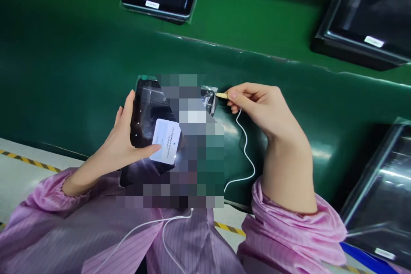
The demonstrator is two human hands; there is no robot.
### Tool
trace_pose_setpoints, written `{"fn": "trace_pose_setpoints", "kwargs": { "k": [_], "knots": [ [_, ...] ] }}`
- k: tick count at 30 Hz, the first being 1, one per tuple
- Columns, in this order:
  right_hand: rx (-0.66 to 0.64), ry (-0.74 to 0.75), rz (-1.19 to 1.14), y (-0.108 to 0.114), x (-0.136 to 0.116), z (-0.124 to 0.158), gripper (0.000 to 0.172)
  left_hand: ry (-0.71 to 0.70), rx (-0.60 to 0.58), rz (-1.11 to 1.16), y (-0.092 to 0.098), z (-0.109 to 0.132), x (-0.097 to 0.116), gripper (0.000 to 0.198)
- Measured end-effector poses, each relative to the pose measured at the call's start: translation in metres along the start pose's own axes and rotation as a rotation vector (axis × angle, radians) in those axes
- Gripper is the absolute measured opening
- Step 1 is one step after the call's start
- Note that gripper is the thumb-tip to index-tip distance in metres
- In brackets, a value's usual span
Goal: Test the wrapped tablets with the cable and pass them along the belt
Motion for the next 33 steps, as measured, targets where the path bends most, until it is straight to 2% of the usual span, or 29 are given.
{"fn": "trace_pose_setpoints", "kwargs": {
  "k": [5,12,24,29,33],
  "knots": [
    [-0.003,0.027,0.005,-0.0001,0.0037,0.0007,0.023,0.051,0.042,-0.058,-0.0098,-0.004,0.0072,0.132],
    [-0.008,0.018,0.018,-0.0015,0.0013,-0.0003,0.041,0.113,-0.006,-0.067,-0.0085,-0.008,0.0109,0.139],
    [-0.009,0.057,0.045,-0.0002,0.0032,-0.0003,0.029,0.079,-0.013,-0.058,-0.0092,-0.0088,0.0076,0.137],
    [-0.002,0.039,0.062,0.0001,0.0021,0.0008,0.015,0.068,-0.016,-0.036,-0.0094,-0.0067,0.0089,0.136],
    [0.003,0.033,0.054,-0.0001,0.0011,0.002,0.017,0.041,0.023,-0.026,-0.0089,-0.0046,0.006,0.13]
  ]
}}
Point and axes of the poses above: each hand's wrist, its own z-axis away from the middle knuckle, its own y-axis out of the back of the hand, x = y × z, the point moved 2 cm from there along -z, towards the middle knuckle, and after that the axes turned 14 degrees about z, right-handed, at the moved point
